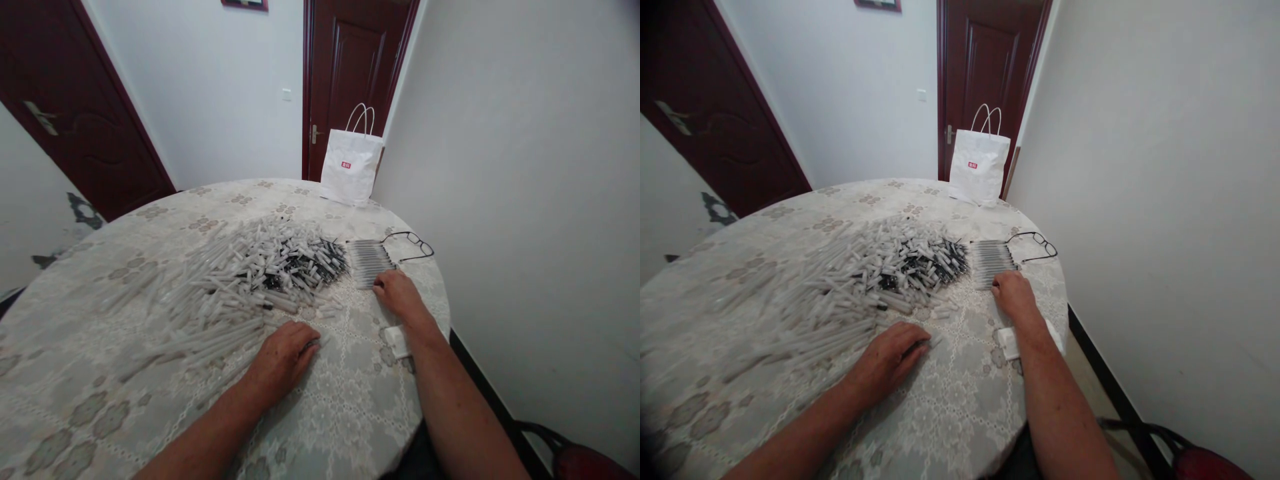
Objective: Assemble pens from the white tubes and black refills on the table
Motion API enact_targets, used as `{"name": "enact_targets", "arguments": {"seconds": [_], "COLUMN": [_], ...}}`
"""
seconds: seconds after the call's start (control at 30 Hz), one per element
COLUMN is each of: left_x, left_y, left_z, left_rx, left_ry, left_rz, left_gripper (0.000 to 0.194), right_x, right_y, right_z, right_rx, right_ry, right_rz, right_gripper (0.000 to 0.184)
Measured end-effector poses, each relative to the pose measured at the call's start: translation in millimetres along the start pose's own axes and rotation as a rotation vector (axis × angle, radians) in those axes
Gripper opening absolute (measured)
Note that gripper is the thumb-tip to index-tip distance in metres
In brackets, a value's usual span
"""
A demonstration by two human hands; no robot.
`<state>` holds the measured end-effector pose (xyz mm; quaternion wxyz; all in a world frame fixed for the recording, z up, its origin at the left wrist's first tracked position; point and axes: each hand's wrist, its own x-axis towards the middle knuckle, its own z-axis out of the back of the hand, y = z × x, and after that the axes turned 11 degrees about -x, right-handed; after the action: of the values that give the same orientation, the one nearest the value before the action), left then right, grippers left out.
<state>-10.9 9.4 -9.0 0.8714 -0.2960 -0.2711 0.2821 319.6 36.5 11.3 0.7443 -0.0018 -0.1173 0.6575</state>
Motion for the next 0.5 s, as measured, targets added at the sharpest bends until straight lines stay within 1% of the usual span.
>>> {"name": "enact_targets", "arguments": {"seconds": [0.17, 0.3, 0.4, 0.43, 0.5], "left_x": [0, 1, 2, 2, 2], "left_y": [-2, -3, -4, -5, -7], "left_z": [0.3, -0.2, 0.3, 0.4, 0.4], "left_rx": [0.001, 0.011, 0.023, 0.034, 0.072], "left_ry": [0.033, 0.055, 0.065, 0.071, 0.085], "left_rz": [-0.034, -0.04, -0.047, -0.05, -0.062], "left_gripper": [0.021, 0.022, 0.022, 0.023, 0.023], "right_x": [-2, -7, -14, -16, -21], "right_y": [-1, 5, 23, 31, 48], "right_z": [2, 9, 17, 20, 27], "right_rx": [-0.015, 0.032, 0.101, 0.126, 0.174], "right_ry": [-0.022, -0.101, -0.174, -0.182, -0.154], "right_rz": [-0.013, 0.031, 0.119, 0.151, 0.222], "right_gripper": [0.014, 0.015, 0.015, 0.015, 0.017]}}
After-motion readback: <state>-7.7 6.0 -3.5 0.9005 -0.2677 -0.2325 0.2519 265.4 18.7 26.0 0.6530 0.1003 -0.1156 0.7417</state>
